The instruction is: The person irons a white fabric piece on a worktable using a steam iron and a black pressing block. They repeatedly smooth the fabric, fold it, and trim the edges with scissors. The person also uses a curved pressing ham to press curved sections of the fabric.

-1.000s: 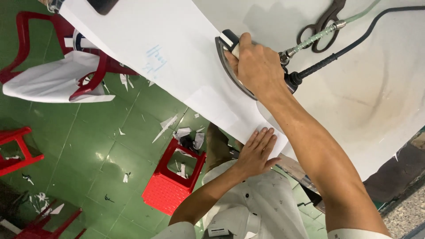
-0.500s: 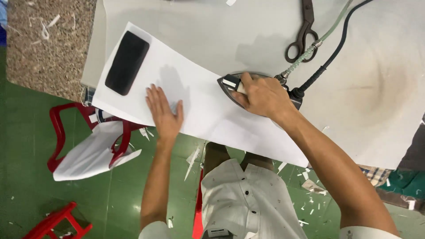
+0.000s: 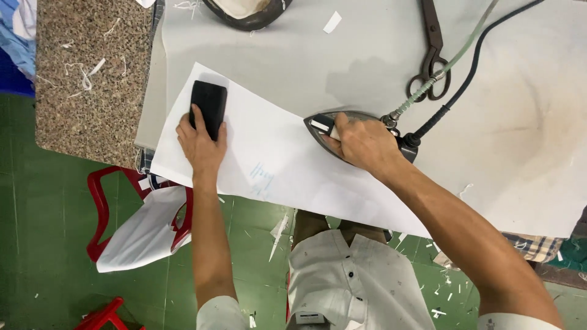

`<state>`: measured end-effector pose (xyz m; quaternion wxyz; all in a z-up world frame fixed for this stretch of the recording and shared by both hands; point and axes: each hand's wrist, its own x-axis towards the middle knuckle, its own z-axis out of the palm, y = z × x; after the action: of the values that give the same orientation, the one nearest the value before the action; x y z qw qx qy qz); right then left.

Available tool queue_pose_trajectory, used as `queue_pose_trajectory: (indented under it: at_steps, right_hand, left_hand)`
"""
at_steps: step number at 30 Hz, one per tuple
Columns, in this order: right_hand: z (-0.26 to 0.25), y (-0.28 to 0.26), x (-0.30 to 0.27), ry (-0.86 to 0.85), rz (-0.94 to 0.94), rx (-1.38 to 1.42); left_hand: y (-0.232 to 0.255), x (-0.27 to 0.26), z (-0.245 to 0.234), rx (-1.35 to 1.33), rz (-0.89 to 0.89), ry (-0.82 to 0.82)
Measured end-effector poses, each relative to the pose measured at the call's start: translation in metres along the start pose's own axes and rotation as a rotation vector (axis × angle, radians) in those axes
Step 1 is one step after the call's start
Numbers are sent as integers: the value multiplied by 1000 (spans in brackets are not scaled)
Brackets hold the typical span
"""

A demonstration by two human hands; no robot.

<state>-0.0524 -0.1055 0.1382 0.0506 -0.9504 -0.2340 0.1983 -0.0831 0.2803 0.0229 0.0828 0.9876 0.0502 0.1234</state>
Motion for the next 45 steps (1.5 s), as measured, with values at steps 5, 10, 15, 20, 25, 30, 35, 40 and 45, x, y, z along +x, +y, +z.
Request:
queue_pose_trajectory:
  at_steps: [5,10,15,20,25,30,35,40,45]
  right_hand:
    - [-14,-17,16,12,32,63]
    - [-26,-16,2,-14,111,122]
    - [-30,24,-68,-115,379,123]
    - [-47,99,-144,-139,791,378]
    - [-13,181,-166,106,964,601]
    - [-12,214,-141,376,1040,744]
    - [16,204,-162,427,774,410]
    - [64,163,-185,665,599,-283]
    - [85,156,-179,637,663,-250]
  left_hand:
    - [13,-9,1,-21,-30,74]
    - [4,-8,7,-43,9,104]
    - [1,-13,13,-19,17,123]
    - [7,-11,6,-84,102,-24]
    - [92,-19,8,-287,488,-308]
    - [232,-49,23,-370,939,-365]
    - [267,-44,26,-394,916,-334]
    - [254,-19,32,-409,895,-296]
    - [221,42,57,-328,706,-440]
